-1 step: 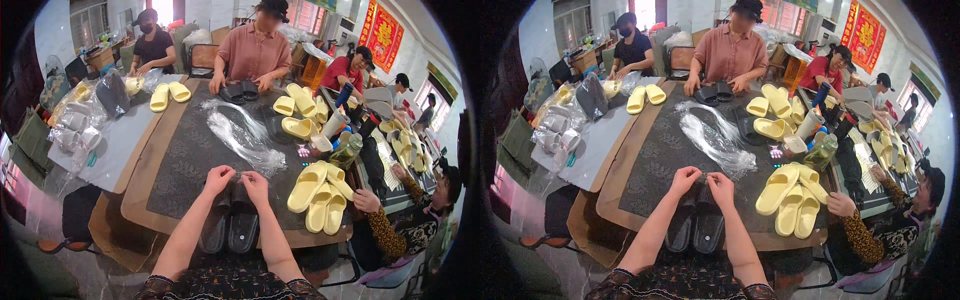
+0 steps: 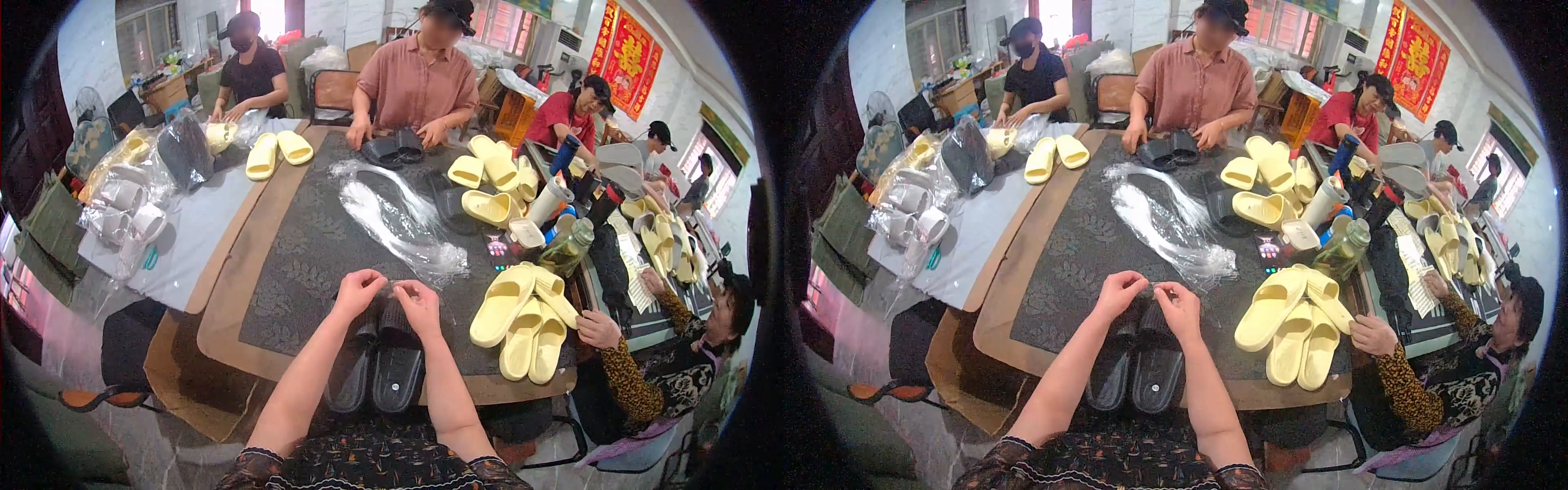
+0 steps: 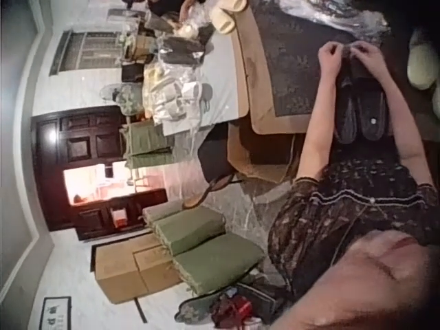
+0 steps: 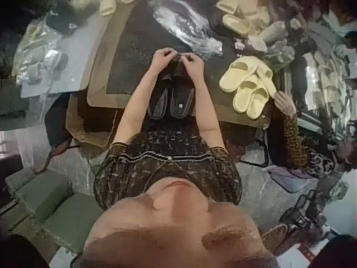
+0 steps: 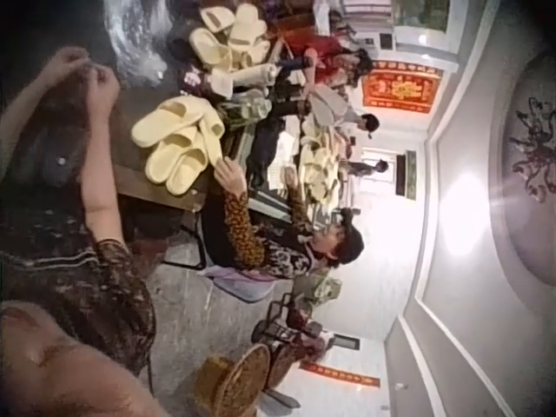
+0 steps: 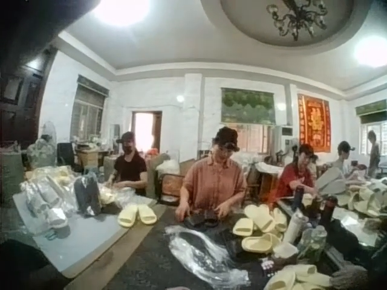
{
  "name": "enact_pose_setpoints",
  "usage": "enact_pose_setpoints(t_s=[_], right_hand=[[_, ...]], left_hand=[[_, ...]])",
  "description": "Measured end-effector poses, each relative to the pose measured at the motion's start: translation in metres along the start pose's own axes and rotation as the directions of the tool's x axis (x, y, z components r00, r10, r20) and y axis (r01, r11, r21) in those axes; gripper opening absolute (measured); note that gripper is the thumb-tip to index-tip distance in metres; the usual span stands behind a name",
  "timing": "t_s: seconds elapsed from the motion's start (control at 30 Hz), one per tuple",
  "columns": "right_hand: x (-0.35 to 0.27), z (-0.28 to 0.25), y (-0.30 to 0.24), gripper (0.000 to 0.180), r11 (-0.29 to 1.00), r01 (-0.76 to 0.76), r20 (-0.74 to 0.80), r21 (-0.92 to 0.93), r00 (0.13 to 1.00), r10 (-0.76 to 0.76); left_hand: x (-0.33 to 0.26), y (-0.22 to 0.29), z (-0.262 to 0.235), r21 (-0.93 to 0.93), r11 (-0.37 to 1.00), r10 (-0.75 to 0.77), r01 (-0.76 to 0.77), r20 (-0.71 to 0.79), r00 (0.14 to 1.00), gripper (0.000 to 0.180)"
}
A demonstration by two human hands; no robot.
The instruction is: Inspecting and sorting pairs of slippers at a production table.
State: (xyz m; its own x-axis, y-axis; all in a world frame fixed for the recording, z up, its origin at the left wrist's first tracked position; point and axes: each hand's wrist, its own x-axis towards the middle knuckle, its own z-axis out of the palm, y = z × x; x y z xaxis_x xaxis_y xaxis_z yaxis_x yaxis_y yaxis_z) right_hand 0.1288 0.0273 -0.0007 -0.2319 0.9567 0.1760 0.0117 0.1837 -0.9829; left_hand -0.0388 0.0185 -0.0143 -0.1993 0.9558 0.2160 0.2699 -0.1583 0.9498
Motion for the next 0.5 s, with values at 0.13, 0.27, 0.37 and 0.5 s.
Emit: enact_pose_setpoints(t_s=[0.13, 0.27, 0.37, 0.5], right_hand=[[-0.003, -0.001, -0.007, 0.016, 0.991, 0.009, 0.003, -0.13, 1.0, -0.009], [-0.001, -0.003, 0.008, 0.018, 0.998, 0.04, -0.098, 0.052, 0.995, -0.035], [-0.004, -0.002, 0.0, 0.019, 0.997, -0.004, -0.145, 0.079, 0.989, 0.016], [-0.004, -0.002, 0.002, 0.018, 0.991, 0.056, -0.049, 0.119, 0.998, -0.05]], left_hand=[[-0.006, 0.023, -0.003, 0.082, 0.997, -0.018, 0.013, 0.071, 0.997, 0.022], [-0.005, 0.02, -0.001, -0.001, 1.0, 0.023, -0.023, 0.11, 0.994, 0.021], [-0.007, 0.024, -0.002, 0.007, 1.0, 0.029, -0.031, 0.136, 0.99, 0.02], [-0.008, 0.022, 0.0, -0.014, 0.999, 0.036, -0.034, 0.109, 0.993, 0.015]])
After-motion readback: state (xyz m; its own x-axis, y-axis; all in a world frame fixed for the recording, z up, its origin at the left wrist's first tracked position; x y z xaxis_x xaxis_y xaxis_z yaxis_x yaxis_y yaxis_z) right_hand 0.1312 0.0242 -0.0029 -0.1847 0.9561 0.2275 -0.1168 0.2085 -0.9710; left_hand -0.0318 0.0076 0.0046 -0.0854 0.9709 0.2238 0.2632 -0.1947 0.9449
